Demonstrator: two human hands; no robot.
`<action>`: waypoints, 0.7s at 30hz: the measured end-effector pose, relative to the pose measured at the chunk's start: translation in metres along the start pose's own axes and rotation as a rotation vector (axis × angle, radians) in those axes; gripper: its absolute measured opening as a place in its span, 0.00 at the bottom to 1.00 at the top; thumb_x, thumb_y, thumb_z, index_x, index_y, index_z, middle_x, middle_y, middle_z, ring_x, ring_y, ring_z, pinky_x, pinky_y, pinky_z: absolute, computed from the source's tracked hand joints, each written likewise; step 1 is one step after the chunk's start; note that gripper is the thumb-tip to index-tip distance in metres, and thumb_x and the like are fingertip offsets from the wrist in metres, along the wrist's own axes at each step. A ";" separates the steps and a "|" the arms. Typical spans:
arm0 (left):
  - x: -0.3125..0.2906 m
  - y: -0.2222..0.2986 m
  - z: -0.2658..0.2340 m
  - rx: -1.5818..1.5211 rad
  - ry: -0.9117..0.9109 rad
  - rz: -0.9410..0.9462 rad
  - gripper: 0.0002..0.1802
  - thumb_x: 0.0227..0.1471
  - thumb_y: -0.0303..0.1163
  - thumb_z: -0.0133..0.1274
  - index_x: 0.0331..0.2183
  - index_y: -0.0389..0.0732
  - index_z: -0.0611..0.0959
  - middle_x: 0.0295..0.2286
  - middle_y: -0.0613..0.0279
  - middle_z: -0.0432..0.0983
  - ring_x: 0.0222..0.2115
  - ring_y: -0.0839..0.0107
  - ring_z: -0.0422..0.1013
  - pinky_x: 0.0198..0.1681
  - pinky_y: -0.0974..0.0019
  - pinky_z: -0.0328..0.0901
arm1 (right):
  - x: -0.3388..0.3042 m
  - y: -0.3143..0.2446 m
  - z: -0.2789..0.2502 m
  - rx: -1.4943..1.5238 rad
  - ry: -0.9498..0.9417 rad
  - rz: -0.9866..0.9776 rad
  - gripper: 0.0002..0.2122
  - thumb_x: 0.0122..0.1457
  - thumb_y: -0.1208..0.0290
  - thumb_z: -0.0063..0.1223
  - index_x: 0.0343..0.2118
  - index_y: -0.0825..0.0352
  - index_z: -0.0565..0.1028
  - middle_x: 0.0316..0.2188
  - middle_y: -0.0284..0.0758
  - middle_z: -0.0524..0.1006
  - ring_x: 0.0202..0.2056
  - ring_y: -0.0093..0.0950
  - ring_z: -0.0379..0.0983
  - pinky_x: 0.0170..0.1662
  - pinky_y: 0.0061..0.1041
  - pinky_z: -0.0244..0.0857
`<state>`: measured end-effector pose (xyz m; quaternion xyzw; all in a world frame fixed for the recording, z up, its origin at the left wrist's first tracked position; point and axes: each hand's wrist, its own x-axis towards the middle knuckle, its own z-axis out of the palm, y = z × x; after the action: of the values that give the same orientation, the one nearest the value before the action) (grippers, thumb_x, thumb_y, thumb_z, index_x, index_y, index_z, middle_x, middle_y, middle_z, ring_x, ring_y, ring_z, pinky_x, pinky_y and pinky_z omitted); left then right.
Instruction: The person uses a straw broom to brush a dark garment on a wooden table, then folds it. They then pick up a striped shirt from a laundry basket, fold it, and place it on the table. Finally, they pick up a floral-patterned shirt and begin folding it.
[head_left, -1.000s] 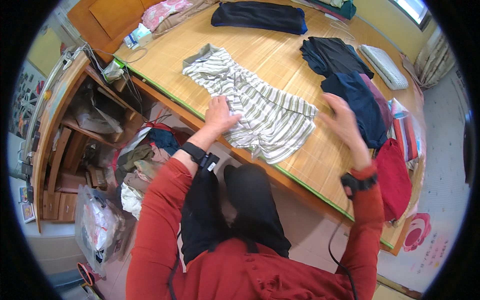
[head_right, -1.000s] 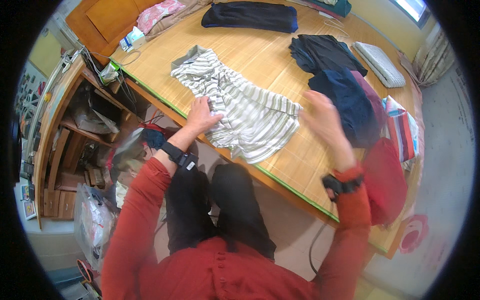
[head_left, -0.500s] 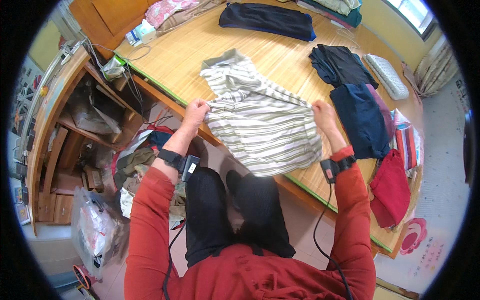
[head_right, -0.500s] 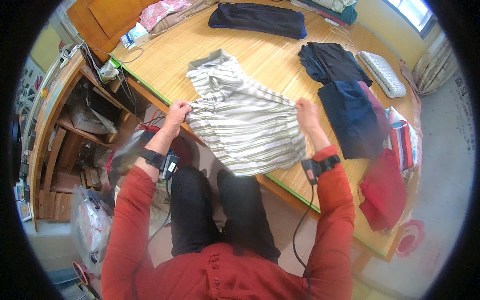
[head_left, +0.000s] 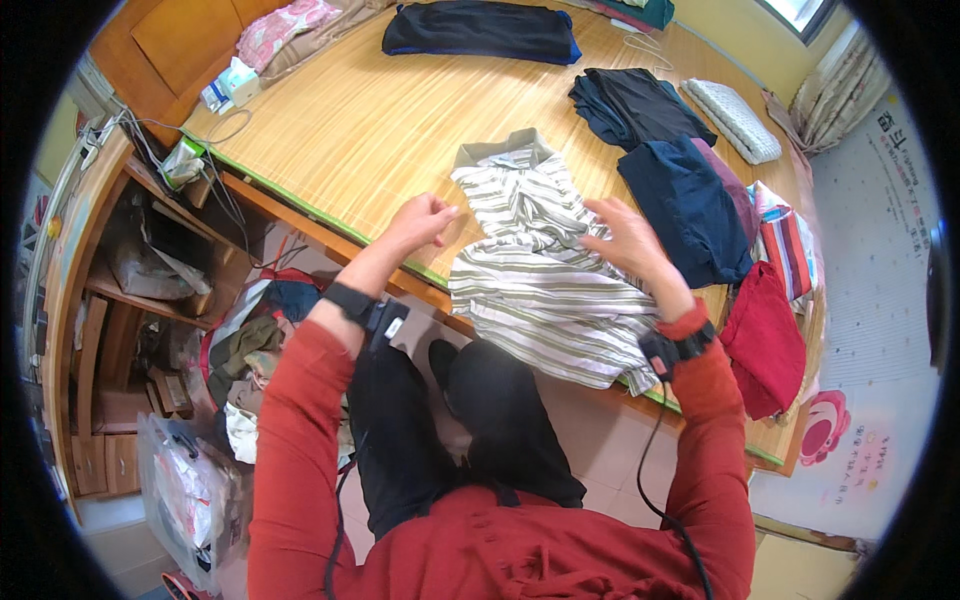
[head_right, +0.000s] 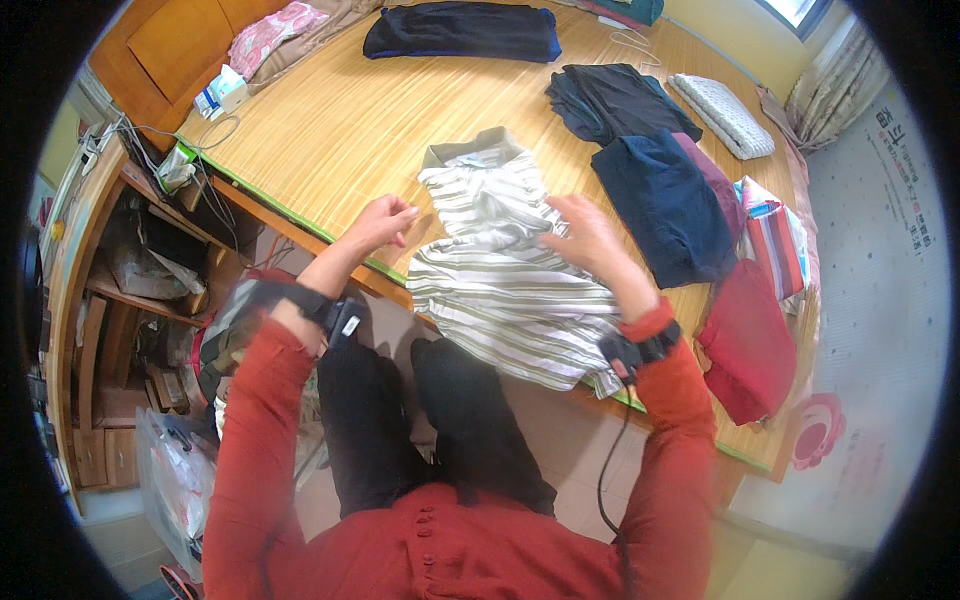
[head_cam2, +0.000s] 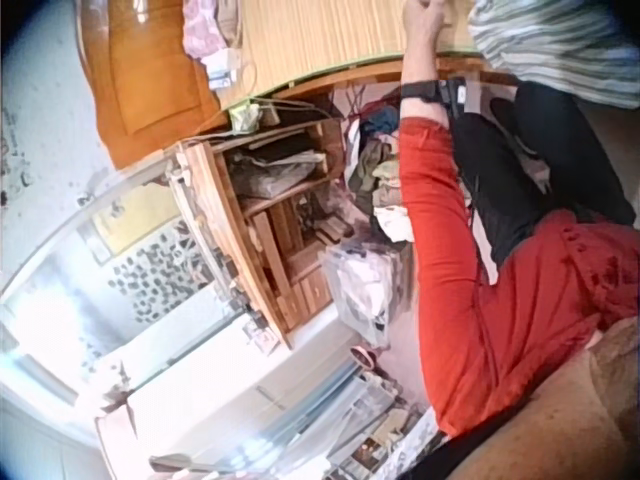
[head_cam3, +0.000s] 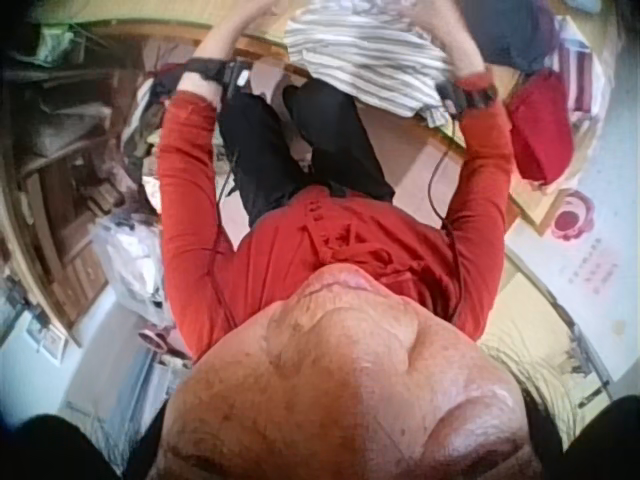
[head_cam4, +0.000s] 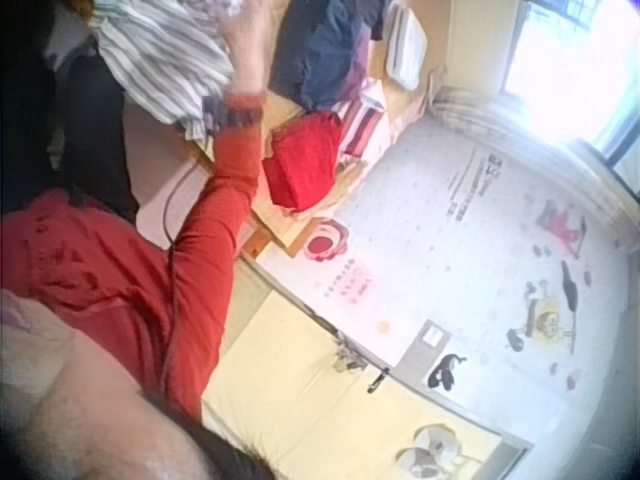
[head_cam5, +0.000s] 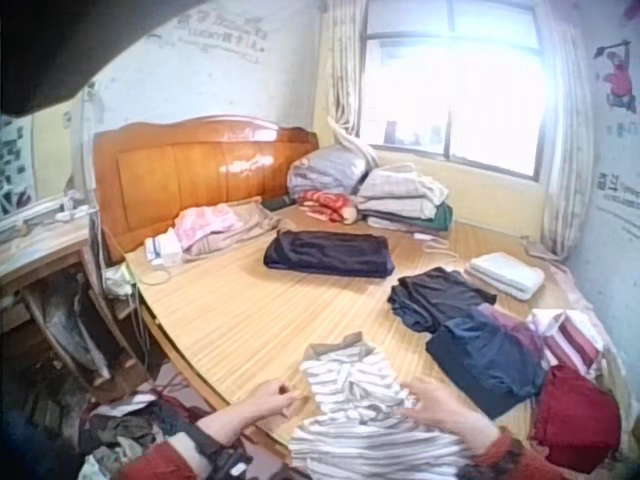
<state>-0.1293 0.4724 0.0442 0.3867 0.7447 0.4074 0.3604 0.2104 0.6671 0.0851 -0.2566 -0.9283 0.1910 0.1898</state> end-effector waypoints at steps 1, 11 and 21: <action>0.015 0.007 0.009 0.064 -0.009 -0.066 0.21 0.59 0.42 0.67 0.42 0.32 0.85 0.36 0.50 0.86 0.30 0.68 0.84 0.35 0.64 0.77 | 0.013 -0.008 0.015 -0.024 -0.033 -0.061 0.20 0.58 0.66 0.68 0.53 0.63 0.82 0.47 0.44 0.82 0.51 0.46 0.81 0.57 0.41 0.74; 0.096 0.012 0.044 0.347 0.219 0.286 0.21 0.50 0.33 0.64 0.47 0.39 0.84 0.41 0.41 0.86 0.46 0.42 0.82 0.51 0.50 0.75 | 0.071 0.033 0.033 0.449 -0.134 0.219 0.17 0.61 0.79 0.59 0.52 0.66 0.84 0.41 0.38 0.85 0.43 0.36 0.84 0.50 0.34 0.77; 0.107 0.007 -0.064 0.596 0.487 0.437 0.42 0.56 0.40 0.68 0.66 0.33 0.72 0.63 0.36 0.67 0.62 0.38 0.70 0.64 0.47 0.70 | 0.061 0.091 0.022 0.722 0.080 0.727 0.20 0.64 0.74 0.62 0.59 0.68 0.76 0.52 0.36 0.82 0.51 0.32 0.81 0.55 0.35 0.72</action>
<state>-0.2288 0.5470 0.0525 0.5150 0.7936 0.3206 -0.0473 0.1888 0.7671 0.0409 -0.4879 -0.6459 0.5431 0.2232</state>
